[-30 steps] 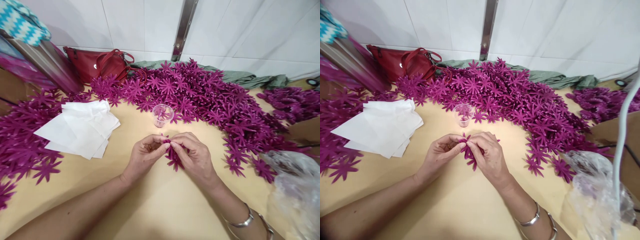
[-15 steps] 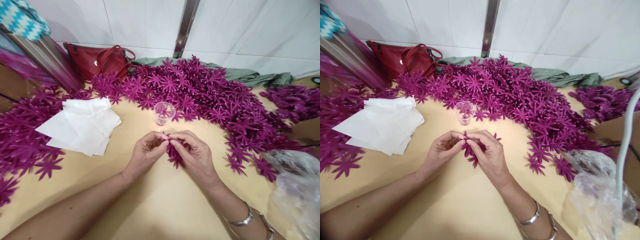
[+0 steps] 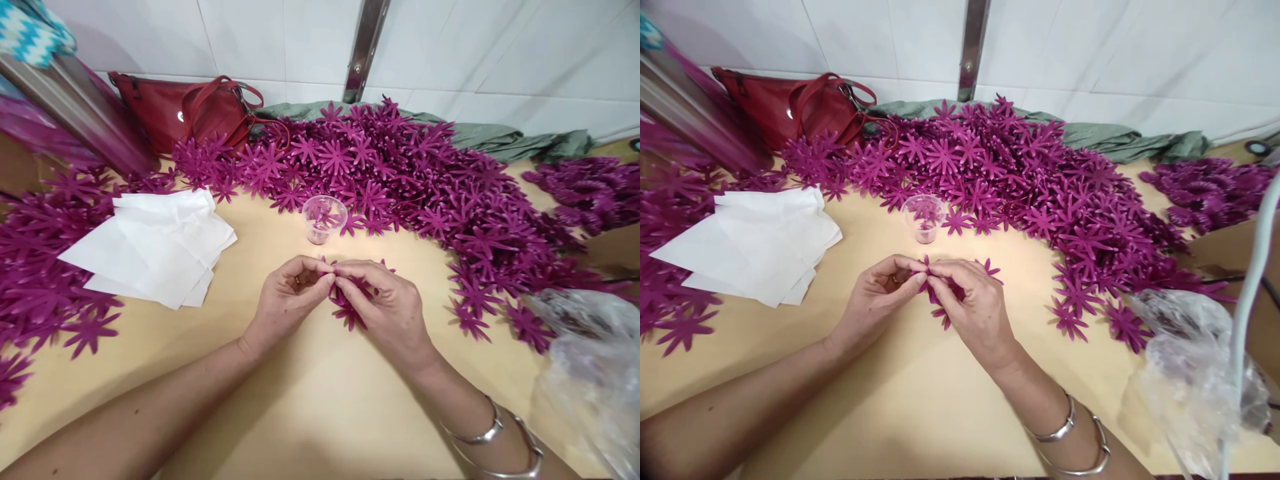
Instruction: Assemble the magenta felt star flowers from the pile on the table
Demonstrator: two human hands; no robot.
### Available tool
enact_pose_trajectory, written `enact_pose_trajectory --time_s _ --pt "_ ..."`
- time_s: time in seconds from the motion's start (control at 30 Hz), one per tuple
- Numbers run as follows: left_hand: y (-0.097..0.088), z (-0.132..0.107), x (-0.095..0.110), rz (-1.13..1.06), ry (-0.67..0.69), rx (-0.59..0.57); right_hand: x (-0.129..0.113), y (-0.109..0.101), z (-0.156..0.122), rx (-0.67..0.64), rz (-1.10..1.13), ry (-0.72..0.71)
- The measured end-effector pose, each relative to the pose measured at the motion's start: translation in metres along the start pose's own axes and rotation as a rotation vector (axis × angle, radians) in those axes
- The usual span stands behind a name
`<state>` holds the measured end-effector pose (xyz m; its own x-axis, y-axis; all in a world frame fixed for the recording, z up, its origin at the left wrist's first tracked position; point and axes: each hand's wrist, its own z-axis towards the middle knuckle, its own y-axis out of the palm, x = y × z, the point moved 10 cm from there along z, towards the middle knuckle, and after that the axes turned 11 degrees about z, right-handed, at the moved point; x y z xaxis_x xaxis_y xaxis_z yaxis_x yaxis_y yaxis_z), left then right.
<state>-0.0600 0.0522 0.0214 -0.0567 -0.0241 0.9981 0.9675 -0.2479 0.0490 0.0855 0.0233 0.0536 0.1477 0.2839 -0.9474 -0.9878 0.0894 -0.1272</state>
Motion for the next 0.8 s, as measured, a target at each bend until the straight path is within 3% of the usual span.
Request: enact_pose_trajectory --time_s 0.1,0.27,0.8 --pt "-0.001 -0.001 -0.001 -0.001 -0.009 0.014 0.016 0.001 -0.003 0.017 0.179 0.156" --pt "-0.001 -0.001 -0.002 0.003 -0.028 0.031 0.024 0.004 -0.004 0.022 0.293 0.236" --pt "-0.001 0.001 -0.002 -0.051 -0.025 0.019 0.025 0.005 -0.003 0.025 0.332 0.256"
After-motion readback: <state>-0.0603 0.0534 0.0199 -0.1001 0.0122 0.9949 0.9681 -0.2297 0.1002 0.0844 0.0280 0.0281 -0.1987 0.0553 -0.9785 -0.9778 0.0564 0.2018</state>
